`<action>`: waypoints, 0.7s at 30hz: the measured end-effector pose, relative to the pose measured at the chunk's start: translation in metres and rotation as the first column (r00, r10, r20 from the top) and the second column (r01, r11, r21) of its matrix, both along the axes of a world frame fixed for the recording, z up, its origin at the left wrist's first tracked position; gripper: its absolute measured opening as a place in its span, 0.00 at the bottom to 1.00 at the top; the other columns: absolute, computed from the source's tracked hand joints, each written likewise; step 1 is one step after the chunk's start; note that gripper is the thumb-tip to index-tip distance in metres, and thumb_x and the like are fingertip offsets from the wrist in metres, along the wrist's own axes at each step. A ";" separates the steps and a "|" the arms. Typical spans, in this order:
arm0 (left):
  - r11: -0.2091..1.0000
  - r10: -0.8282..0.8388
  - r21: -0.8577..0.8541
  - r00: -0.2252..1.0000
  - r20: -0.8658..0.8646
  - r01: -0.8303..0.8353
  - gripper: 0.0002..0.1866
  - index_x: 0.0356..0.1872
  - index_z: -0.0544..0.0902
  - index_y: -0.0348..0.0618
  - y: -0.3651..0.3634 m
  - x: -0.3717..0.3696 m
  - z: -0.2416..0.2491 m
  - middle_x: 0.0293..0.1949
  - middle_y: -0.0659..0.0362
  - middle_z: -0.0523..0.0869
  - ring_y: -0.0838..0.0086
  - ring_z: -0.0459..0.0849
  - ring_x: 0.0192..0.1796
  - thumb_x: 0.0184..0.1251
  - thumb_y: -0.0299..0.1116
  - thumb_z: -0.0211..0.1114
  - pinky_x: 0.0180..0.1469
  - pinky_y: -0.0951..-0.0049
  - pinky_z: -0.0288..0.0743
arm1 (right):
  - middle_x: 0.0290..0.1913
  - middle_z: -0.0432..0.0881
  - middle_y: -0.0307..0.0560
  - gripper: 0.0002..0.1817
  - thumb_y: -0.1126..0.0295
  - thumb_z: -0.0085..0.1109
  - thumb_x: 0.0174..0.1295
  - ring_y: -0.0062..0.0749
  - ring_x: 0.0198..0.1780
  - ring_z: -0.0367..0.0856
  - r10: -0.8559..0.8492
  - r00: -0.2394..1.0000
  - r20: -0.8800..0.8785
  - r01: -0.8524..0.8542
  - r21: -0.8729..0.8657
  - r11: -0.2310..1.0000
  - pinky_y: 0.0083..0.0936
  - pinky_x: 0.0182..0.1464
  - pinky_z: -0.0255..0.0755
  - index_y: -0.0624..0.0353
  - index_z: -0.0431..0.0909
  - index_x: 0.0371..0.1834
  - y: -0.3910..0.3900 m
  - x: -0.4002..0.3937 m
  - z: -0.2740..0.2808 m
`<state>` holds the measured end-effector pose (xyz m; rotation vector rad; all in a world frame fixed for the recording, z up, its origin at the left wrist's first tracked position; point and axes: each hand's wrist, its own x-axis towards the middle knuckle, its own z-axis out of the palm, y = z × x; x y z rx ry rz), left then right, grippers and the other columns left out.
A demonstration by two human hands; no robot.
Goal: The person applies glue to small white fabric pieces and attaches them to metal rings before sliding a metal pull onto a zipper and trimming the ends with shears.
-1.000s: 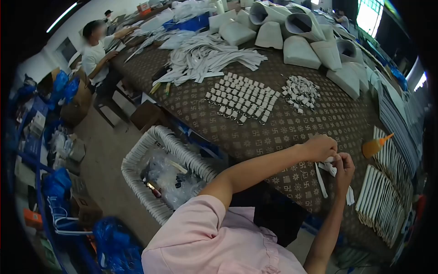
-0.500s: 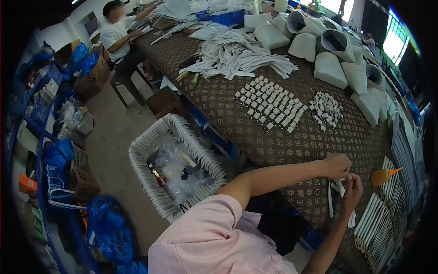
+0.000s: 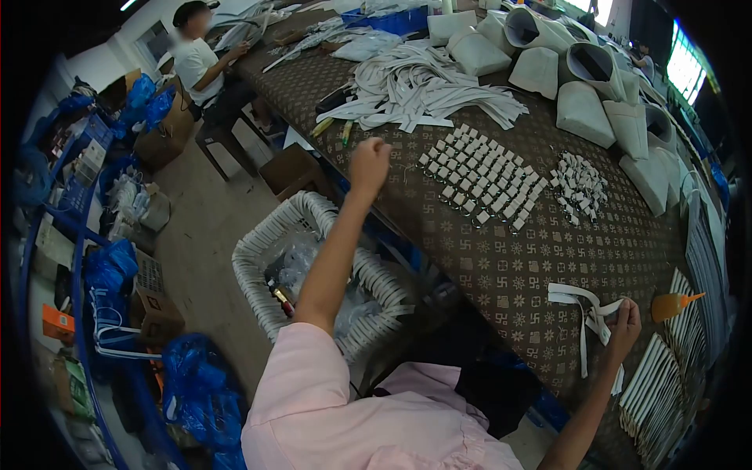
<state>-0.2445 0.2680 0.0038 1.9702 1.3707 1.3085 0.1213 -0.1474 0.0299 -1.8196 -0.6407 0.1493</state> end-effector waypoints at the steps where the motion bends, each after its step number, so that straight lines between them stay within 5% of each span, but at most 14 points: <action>1: 0.995 0.101 0.012 0.988 -0.117 -0.100 0.18 0.39 0.80 0.34 0.020 -0.017 0.005 0.40 0.46 0.81 0.55 0.80 0.45 0.59 0.41 0.61 0.46 0.61 0.73 | 0.21 0.66 0.31 0.13 0.63 0.49 0.68 0.10 0.21 0.62 -0.006 1.000 -0.003 0.006 0.007 1.000 0.14 0.26 0.60 0.61 0.77 0.37 -0.001 0.009 -0.005; 4: 0.957 0.244 -0.044 0.875 -0.417 -0.288 0.19 0.42 0.79 0.35 0.075 -0.047 -0.009 0.44 0.47 0.79 0.54 0.78 0.49 0.60 0.43 0.62 0.49 0.61 0.73 | 0.29 0.76 0.36 0.14 0.65 0.49 0.68 0.13 0.26 0.68 0.033 0.999 -0.026 -0.037 -0.158 0.987 0.15 0.29 0.65 0.64 0.77 0.46 -0.012 0.045 -0.028; 6: 0.928 0.219 -0.096 0.738 -0.639 -0.360 0.20 0.42 0.79 0.33 0.092 -0.046 -0.004 0.46 0.46 0.79 0.53 0.78 0.51 0.61 0.43 0.61 0.53 0.59 0.73 | 0.43 0.81 0.43 0.16 0.66 0.49 0.68 0.17 0.36 0.75 -0.070 0.977 0.200 0.097 -0.132 0.987 0.17 0.36 0.69 0.65 0.75 0.53 -0.008 0.054 -0.037; 9: 0.961 0.016 -0.197 0.748 -0.664 -0.195 0.17 0.41 0.79 0.32 0.117 -0.047 0.004 0.45 0.42 0.80 0.52 0.79 0.49 0.61 0.38 0.58 0.50 0.57 0.74 | 0.54 0.77 0.49 0.18 0.66 0.48 0.68 0.25 0.48 0.77 -0.146 0.947 0.284 0.217 -0.234 0.948 0.20 0.46 0.71 0.64 0.72 0.57 -0.002 0.039 -0.015; 12: 0.947 -0.076 -0.286 0.760 -0.645 -0.147 0.14 0.41 0.79 0.31 0.136 -0.055 0.021 0.43 0.40 0.81 0.50 0.79 0.49 0.60 0.32 0.54 0.49 0.55 0.73 | 0.53 0.78 0.49 0.18 0.66 0.48 0.68 0.30 0.52 0.77 -0.139 0.894 0.426 0.247 -0.210 0.946 0.23 0.51 0.70 0.64 0.72 0.57 -0.012 0.048 -0.023; 13: 0.954 -0.028 -0.251 0.782 -0.623 -0.166 0.13 0.37 0.79 0.30 0.138 -0.058 0.029 0.35 0.42 0.83 0.55 0.83 0.34 0.58 0.29 0.51 0.36 0.59 0.76 | 0.53 0.78 0.49 0.18 0.66 0.48 0.68 0.30 0.52 0.77 -0.147 0.896 0.419 0.255 -0.215 0.943 0.23 0.51 0.70 0.64 0.72 0.57 -0.017 0.049 -0.028; 14: 0.955 -0.037 -0.251 0.774 -0.632 -0.159 0.13 0.37 0.79 0.30 0.138 -0.068 0.038 0.35 0.42 0.83 0.55 0.83 0.34 0.58 0.29 0.51 0.36 0.59 0.76 | 0.54 0.77 0.50 0.18 0.66 0.48 0.68 0.32 0.54 0.76 -0.112 0.919 0.377 0.205 -0.215 0.955 0.25 0.53 0.70 0.63 0.72 0.57 -0.019 0.049 -0.034; 16: 0.807 -0.148 -0.591 0.969 -0.197 0.003 0.11 0.33 0.78 0.31 0.134 -0.092 0.061 0.24 0.51 0.81 0.71 0.75 0.16 0.61 0.30 0.52 0.18 0.71 0.68 | 0.54 0.77 0.51 0.19 0.65 0.47 0.68 0.34 0.56 0.75 -0.077 0.943 0.324 0.153 -0.216 0.964 0.27 0.55 0.69 0.63 0.71 0.58 -0.023 0.049 -0.046; 20: 0.665 -0.080 -0.746 0.996 -0.024 0.035 0.12 0.28 0.76 0.35 0.076 -0.117 0.106 0.18 0.61 0.76 0.86 0.62 0.10 0.66 0.34 0.53 0.11 0.83 0.53 | 0.55 0.76 0.51 0.19 0.65 0.48 0.68 0.35 0.56 0.75 -0.173 0.932 0.320 0.242 -0.190 0.952 0.28 0.56 0.68 0.62 0.72 0.58 -0.024 0.035 -0.051; 21: 0.614 -0.111 -0.769 0.984 0.139 0.177 0.13 0.27 0.75 0.37 0.077 -0.130 0.100 0.17 0.62 0.75 0.88 0.61 0.11 0.67 0.37 0.54 0.10 0.85 0.51 | 0.55 0.75 0.51 0.19 0.64 0.48 0.68 0.36 0.56 0.74 -0.225 0.910 0.348 0.292 -0.154 0.944 0.29 0.56 0.68 0.62 0.72 0.58 -0.021 0.028 -0.044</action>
